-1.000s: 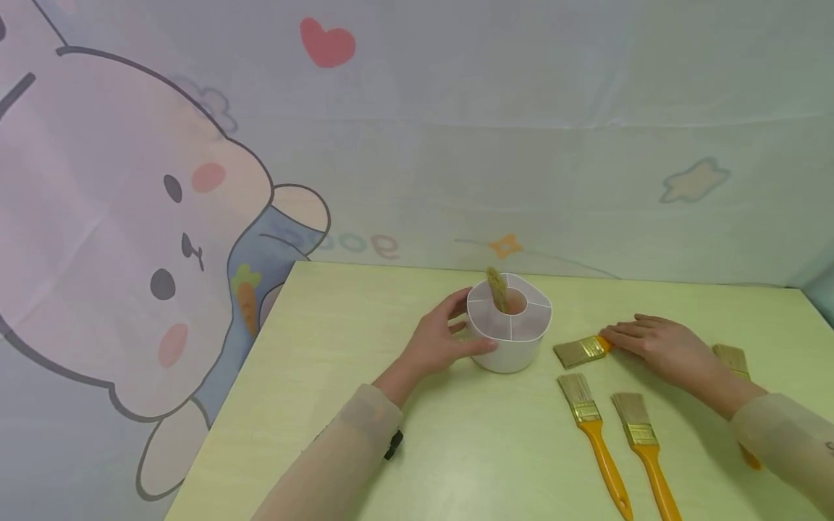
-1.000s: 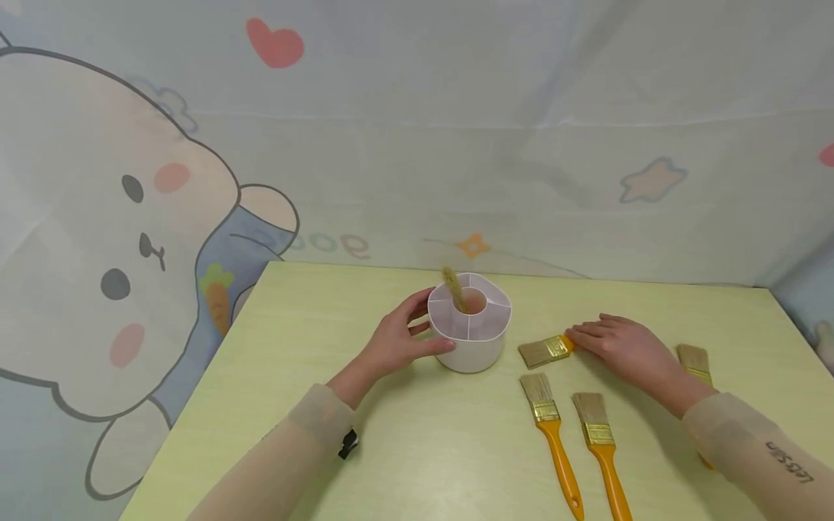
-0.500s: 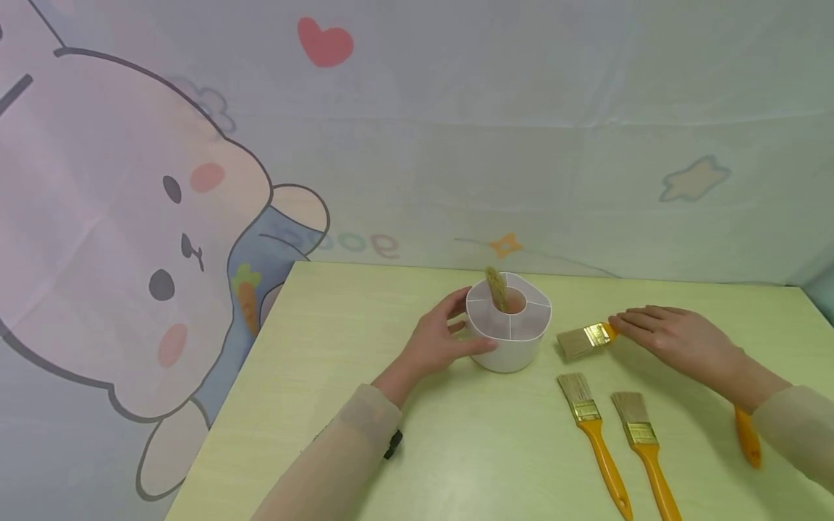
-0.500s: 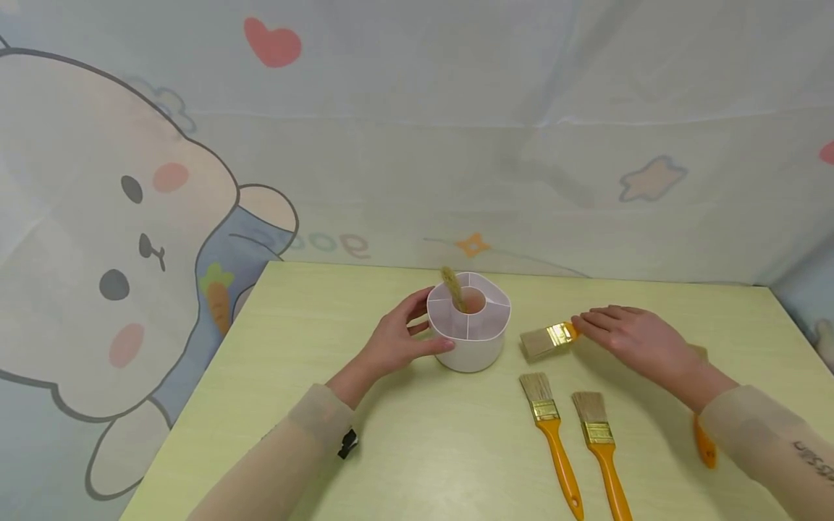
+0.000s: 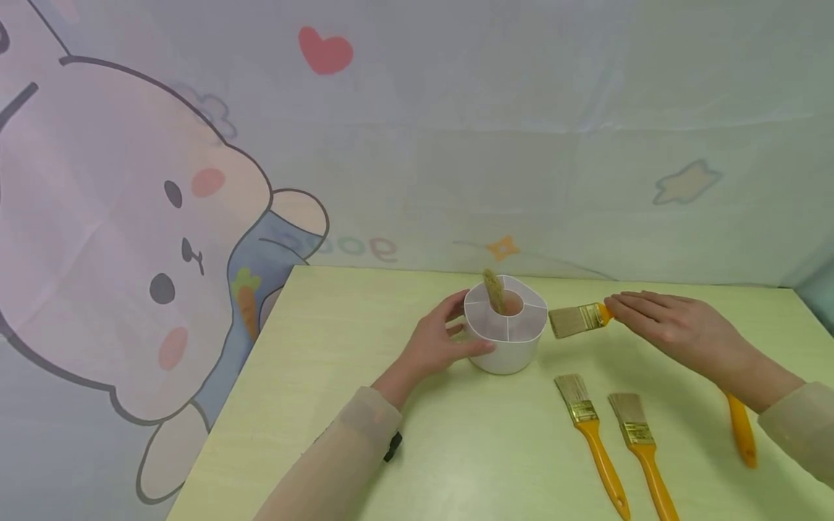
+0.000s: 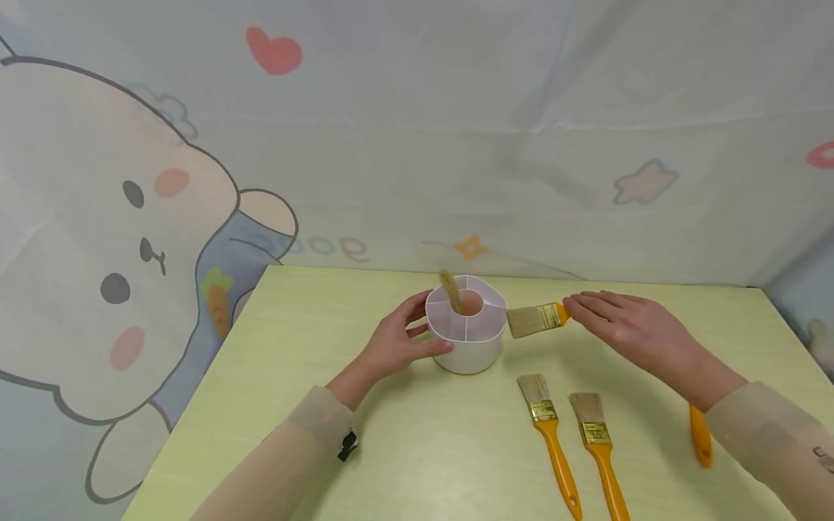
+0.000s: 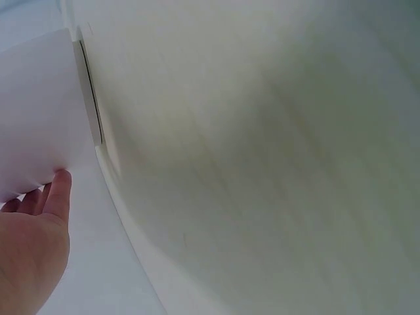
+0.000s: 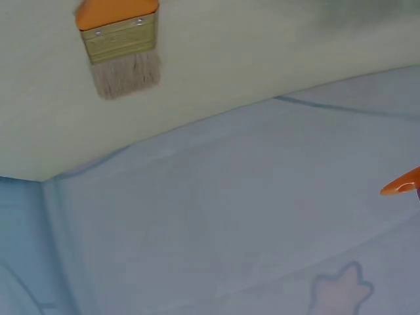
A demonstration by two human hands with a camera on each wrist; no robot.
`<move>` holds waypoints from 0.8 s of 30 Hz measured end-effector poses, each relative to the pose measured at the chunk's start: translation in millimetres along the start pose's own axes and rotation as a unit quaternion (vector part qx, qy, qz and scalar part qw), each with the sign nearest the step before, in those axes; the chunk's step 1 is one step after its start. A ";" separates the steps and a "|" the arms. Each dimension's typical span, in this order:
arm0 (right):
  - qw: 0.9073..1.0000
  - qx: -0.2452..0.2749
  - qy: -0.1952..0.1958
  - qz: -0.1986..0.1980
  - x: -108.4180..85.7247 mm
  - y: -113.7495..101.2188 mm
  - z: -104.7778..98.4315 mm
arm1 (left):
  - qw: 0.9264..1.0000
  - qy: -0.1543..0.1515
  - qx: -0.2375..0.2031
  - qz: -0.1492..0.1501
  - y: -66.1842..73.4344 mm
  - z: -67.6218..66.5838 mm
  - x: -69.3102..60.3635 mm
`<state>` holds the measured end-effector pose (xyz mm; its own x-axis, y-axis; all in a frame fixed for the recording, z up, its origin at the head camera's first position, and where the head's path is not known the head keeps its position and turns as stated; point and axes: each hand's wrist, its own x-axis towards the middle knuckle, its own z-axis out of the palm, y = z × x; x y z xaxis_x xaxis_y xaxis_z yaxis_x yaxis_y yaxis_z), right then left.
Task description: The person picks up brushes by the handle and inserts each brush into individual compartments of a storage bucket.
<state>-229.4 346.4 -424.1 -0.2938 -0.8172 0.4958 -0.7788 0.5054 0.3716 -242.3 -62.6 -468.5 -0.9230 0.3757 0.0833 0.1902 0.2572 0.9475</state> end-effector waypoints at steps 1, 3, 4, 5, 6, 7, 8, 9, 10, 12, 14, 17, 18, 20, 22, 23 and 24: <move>1.000 0.000 0.011 -0.003 3.5 -0.3 -0.8 | 1.000 0.000 0.001 -0.001 -0.1 0.0 0.2; 0.999 0.002 0.032 -0.010 10.6 -1.3 -2.7 | 1.000 -0.001 0.002 -0.001 -0.4 0.2 0.7; 0.999 0.004 0.042 -0.013 14.4 -1.9 -3.9 | 1.000 -0.002 0.001 0.000 -0.4 0.3 0.9; 0.999 0.008 0.050 -0.017 18.2 -2.7 -5.2 | 1.000 -0.002 0.002 0.000 -0.2 0.4 1.1; 0.998 0.010 0.059 -0.021 22.3 -3.4 -6.7 | 1.000 -0.003 0.001 0.001 -0.1 0.3 1.4; 0.998 0.012 0.066 -0.024 26.3 -4.3 -8.3 | 1.000 -0.003 0.001 0.002 0.1 0.4 1.6; 0.997 0.013 0.073 -0.026 30.3 -5.4 -9.8 | 1.000 -0.003 0.001 0.002 0.2 0.4 1.9; 0.996 0.013 0.081 -0.028 34.3 -6.4 -11.0 | 1.000 -0.003 0.001 0.002 0.2 0.5 2.3; 0.996 0.013 0.089 -0.029 38.5 -7.4 -12.0 | 1.000 -0.003 0.002 0.001 0.1 0.5 2.7; 0.994 0.010 0.108 -0.028 47.2 -9.5 -13.7 | 1.000 -0.004 0.003 -0.001 -0.2 0.5 3.6; 0.991 0.011 0.131 -0.023 56.2 -12.0 -14.4 | 1.000 -0.005 0.005 -0.003 -0.6 0.8 4.4; 0.985 0.025 0.172 -0.006 70.1 -16.6 -14.4 | 1.000 -0.005 0.004 -0.004 -0.8 1.0 5.1; 0.982 0.034 0.186 0.000 74.4 -18.4 -14.1 | 1.000 -0.005 0.004 -0.004 -0.8 1.0 5.4; 0.976 0.049 0.212 0.014 82.3 -22.2 -12.8 | 1.000 -0.005 0.002 -0.004 -0.6 1.0 5.7; 0.971 0.062 0.230 0.027 88.4 -26.0 -11.3 | 1.000 -0.006 0.002 -0.004 -0.3 1.1 6.0; 0.969 0.066 0.234 0.033 90.8 -27.7 -10.8 | 1.000 -0.006 0.002 -0.004 -0.4 1.2 6.3; 0.968 0.070 0.238 0.040 92.7 -29.3 -10.2 | 1.000 -0.006 0.002 -0.004 -0.5 1.4 6.5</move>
<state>-228.3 258.6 -381.0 -0.0941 -0.5404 0.8362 -0.8414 0.4922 0.2233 -247.9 -59.1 -468.9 -0.9202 0.3848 0.0720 0.1843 0.2635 0.9469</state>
